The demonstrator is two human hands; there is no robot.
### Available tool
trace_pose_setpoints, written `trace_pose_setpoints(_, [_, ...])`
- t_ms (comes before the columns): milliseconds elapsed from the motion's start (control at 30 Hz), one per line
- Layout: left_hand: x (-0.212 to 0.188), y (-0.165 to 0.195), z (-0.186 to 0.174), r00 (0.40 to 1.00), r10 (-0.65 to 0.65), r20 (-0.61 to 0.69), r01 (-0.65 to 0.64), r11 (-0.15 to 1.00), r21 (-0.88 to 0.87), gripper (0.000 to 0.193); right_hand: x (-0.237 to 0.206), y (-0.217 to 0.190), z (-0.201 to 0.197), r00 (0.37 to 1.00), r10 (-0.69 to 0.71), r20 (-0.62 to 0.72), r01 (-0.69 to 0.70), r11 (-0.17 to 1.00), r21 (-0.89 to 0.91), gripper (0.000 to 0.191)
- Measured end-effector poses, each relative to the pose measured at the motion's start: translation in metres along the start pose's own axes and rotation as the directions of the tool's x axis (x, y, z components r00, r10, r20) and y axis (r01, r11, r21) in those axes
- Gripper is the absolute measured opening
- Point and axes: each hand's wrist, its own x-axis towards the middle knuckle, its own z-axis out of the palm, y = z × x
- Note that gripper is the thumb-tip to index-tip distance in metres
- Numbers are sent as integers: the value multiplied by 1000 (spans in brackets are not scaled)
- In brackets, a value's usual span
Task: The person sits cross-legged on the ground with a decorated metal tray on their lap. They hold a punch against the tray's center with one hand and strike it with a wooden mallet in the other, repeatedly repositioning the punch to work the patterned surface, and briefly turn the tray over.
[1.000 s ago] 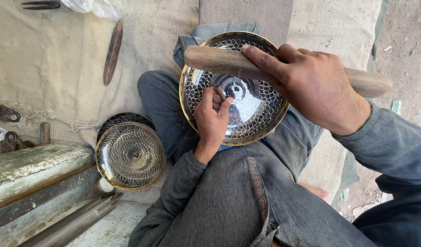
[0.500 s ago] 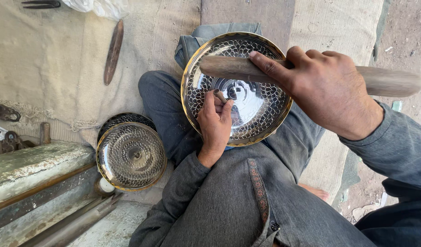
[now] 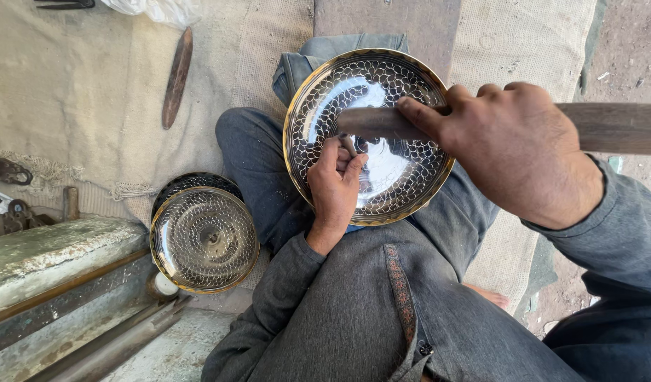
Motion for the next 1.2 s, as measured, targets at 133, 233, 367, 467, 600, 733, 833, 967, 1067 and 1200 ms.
trace_pose_setpoints(133, [3,4,-1,1000,22,19,-21,998,-53,27,-1,0,0,998,68,4,-68,985,156,58])
trace_pose_setpoints(233, [5,6,-2,997,-28,70,35,994,-103,26,-9,2,1,998,31,51,-28,998,-61,57])
trace_pose_setpoints(367, [14,5,-5,991,16,130,-7,998,-69,30,-18,2,10,985,149,89,-163,970,180,60])
trace_pose_setpoints(467, [18,5,-6,981,36,192,-21,997,-80,33,-33,1,17,973,185,137,-206,965,162,58])
trace_pose_setpoints(600, [29,5,-8,945,82,317,-80,997,-20,35,-52,-5,27,946,321,40,-299,821,487,61])
trace_pose_setpoints(733, [41,3,-10,876,139,461,-141,990,-31,41,-72,-22,40,829,556,-63,-278,507,816,69])
trace_pose_setpoints(833, [51,5,-10,815,257,520,-227,966,-120,39,-90,-33,55,758,375,534,-624,656,424,71])
trace_pose_setpoints(967, [65,10,-10,692,218,688,-215,972,-91,40,-110,-70,78,722,660,206,-239,-40,970,75])
trace_pose_setpoints(1067, [76,15,-10,614,285,736,-294,948,-121,41,-122,-96,95,678,663,317,-289,-156,945,75])
trace_pose_setpoints(1200, [84,22,-10,492,281,824,-336,934,-118,40,-134,-135,111,619,656,431,-452,-151,879,81])
